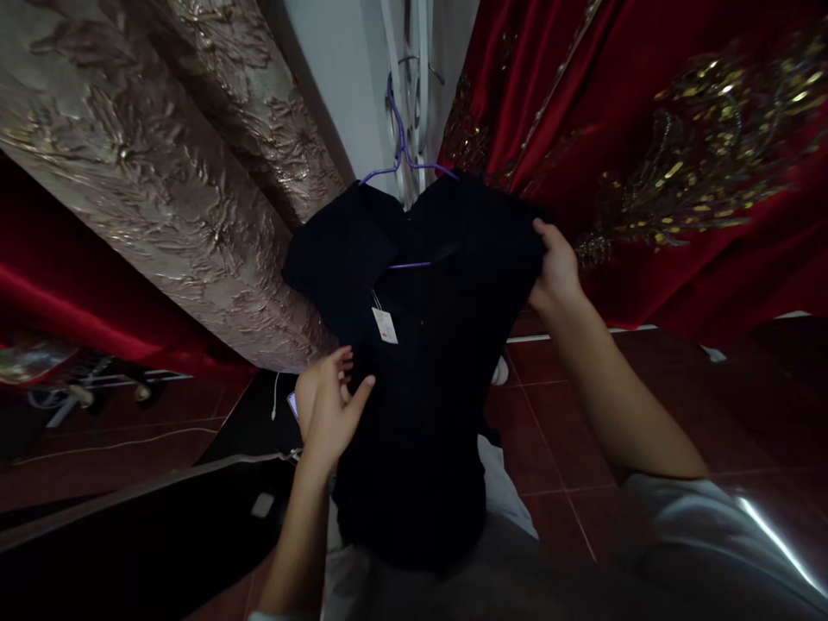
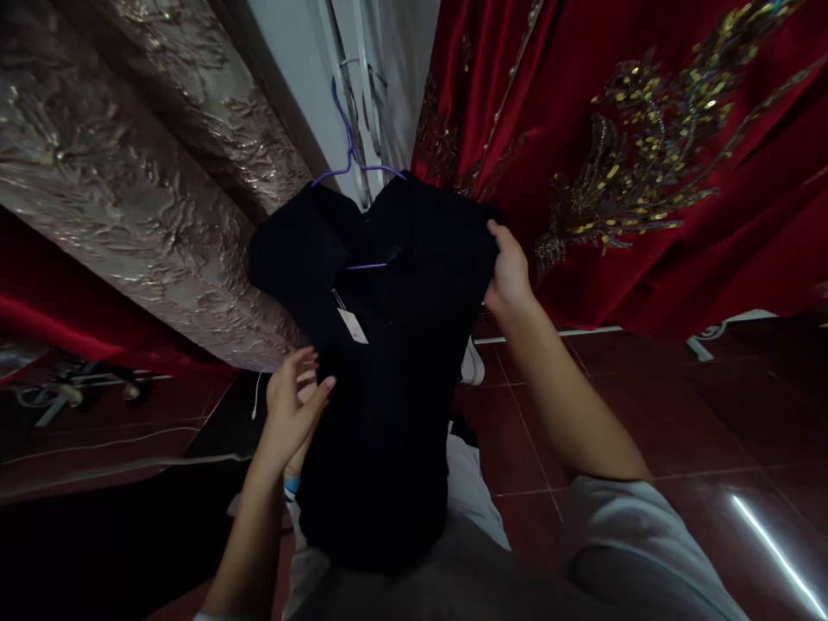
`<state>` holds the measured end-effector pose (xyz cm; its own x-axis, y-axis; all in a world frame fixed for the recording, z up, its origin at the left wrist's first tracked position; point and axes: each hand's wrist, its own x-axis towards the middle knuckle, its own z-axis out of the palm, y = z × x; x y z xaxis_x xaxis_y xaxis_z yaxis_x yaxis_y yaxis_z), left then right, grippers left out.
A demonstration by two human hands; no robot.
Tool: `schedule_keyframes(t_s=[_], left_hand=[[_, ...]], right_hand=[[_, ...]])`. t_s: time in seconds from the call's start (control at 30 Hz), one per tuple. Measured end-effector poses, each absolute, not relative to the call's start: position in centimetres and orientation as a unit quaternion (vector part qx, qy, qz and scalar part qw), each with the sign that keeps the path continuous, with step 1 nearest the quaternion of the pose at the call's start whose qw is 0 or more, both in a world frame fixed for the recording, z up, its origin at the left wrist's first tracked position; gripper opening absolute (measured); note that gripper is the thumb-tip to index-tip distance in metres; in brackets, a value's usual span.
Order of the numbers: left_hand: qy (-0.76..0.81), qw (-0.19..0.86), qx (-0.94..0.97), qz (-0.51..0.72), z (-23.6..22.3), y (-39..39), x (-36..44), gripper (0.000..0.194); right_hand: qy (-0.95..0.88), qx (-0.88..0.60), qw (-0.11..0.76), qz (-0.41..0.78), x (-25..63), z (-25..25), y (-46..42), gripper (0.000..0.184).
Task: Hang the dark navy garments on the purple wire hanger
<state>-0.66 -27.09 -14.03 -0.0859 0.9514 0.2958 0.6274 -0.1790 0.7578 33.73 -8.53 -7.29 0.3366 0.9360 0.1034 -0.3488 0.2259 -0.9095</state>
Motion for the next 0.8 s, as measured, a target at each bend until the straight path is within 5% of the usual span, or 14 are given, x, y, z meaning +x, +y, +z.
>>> schedule_keyframes(t_s=[0.13,0.33,0.57,0.63,0.8], left_hand=[[0.571,0.264,0.592,0.504,-15.5,-20.0,1.9,0.066],[0.489,0.301,0.539,0.617,-14.5,-13.8,5.6,0.029],[0.458,0.43,0.426,0.651,-13.0,-17.8,8.2,0.038],[0.466,0.433,0.409,0.654,-12.4,-19.1,8.9,0.042],[0.468,0.441,0.368,0.672,-10.9,-22.2,9.3,0.044]], right_hand=[[-0.358,-0.41,0.697,0.467,33.1,-7.5,-8.0,0.038],[-0.374,-0.409,0.692,0.462,33.8,-7.9,-7.6,0.04],[-0.443,-0.467,0.765,0.015,29.8,-8.7,-15.9,0.043],[-0.522,-0.439,0.726,0.085,27.0,-9.9,-18.5,0.024],[-0.694,-0.375,0.483,0.379,22.4,-14.2,-21.2,0.026]])
